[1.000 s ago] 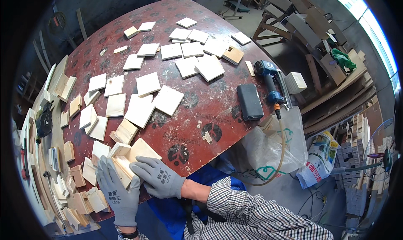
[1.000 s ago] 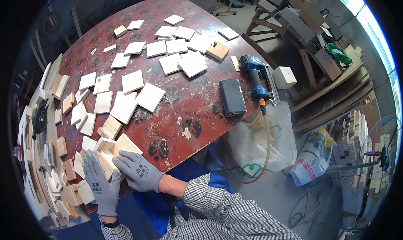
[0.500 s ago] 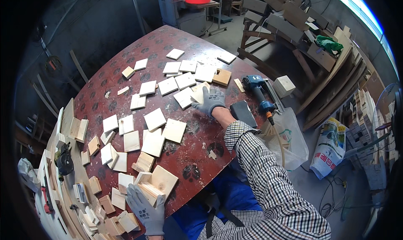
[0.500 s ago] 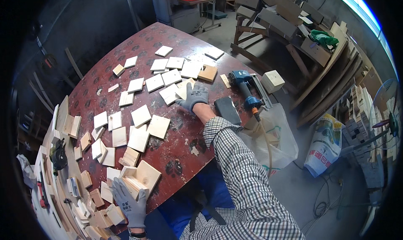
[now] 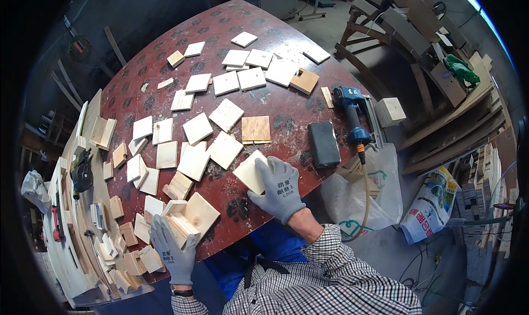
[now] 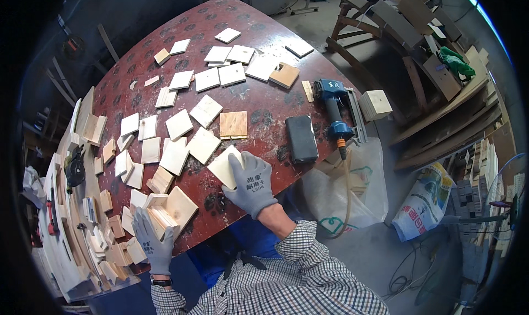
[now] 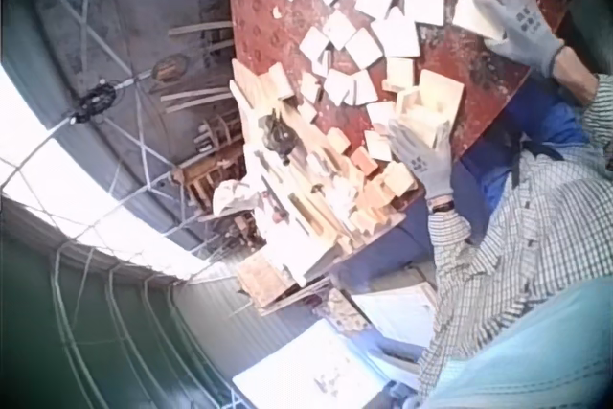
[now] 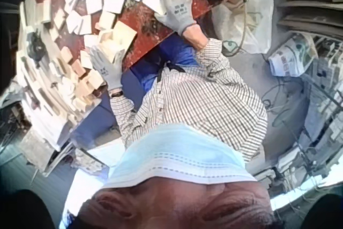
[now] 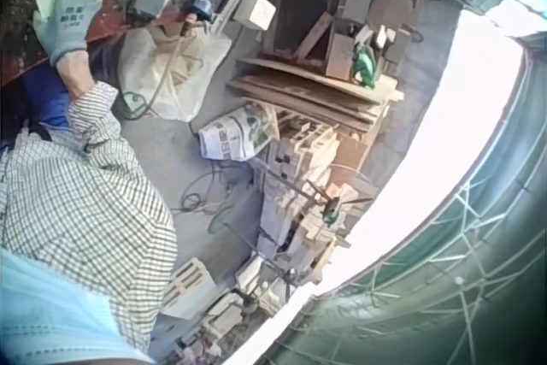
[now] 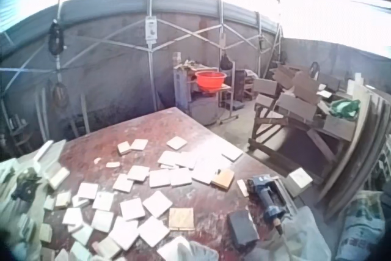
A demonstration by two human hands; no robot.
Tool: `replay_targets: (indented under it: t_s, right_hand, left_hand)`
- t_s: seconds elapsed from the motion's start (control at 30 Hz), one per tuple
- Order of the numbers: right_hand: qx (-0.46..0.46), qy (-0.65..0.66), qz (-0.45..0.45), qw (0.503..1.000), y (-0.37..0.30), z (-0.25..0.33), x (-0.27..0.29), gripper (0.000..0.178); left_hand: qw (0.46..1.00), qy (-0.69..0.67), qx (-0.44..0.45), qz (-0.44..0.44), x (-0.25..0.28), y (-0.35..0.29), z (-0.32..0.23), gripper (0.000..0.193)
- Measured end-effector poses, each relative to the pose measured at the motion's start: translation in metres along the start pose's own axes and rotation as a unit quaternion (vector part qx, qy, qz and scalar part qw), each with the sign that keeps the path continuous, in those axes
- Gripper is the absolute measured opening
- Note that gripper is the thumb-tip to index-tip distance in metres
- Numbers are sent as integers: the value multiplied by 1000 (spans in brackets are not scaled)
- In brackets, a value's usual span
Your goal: The person assembles small wooden boxes on a cluttered workbench. They pick up pre-cut wooden pieces, align them, and use a nail gun to fasten the sides together. The person repeatedly handles multiple boxes, stacking completed units and continuing the assembly process.
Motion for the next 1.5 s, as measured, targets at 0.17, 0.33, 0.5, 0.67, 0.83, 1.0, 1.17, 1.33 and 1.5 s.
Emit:
replay_targets:
  t_s: [0.17,0.33,0.5,0.67,0.83,1.0,1.17,1.33,1.5]
  right_hand:
    - [29,-58,30,997,21,-37,-3,81]
    - [44,-27,-29,998,3,-51,-28,72]
    - [34,0,-58,998,-3,-53,-36,71]
    - [57,-18,-57,997,-3,-54,-36,71]
    - [51,-8,-51,997,-3,-51,-34,70]
    - [51,-12,-61,997,-4,-52,-37,69]
    - [48,-25,-54,997,-4,-49,-32,68]
    - [49,-23,-68,996,-4,-48,-34,69]
    - [49,-31,-73,996,-3,-46,-37,69]
  left_hand:
    - [1000,0,0,-11,-1,2,1,100]
    - [1000,-3,8,-10,1,1,1,101]
    - [1000,9,7,-14,-4,1,2,101]
    - [1000,9,0,-8,-1,3,2,101]
    - [1000,1,13,-11,-1,0,0,100]
    - [1000,6,3,-15,-3,2,2,103]
    - [1000,10,17,-8,-5,2,3,106]
    - [1000,2,21,-6,-3,1,2,108]
    - [1000,-17,21,-13,-3,0,1,105]
Point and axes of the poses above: each hand's wrist, its own y-axis towards the middle knuckle, its own x-axis out of the back of the hand, z = x × y, the point moved 1 cm from there along y, towards the middle knuckle, and after that the axes turned 12 degrees about -y, right-handed, at the moved point
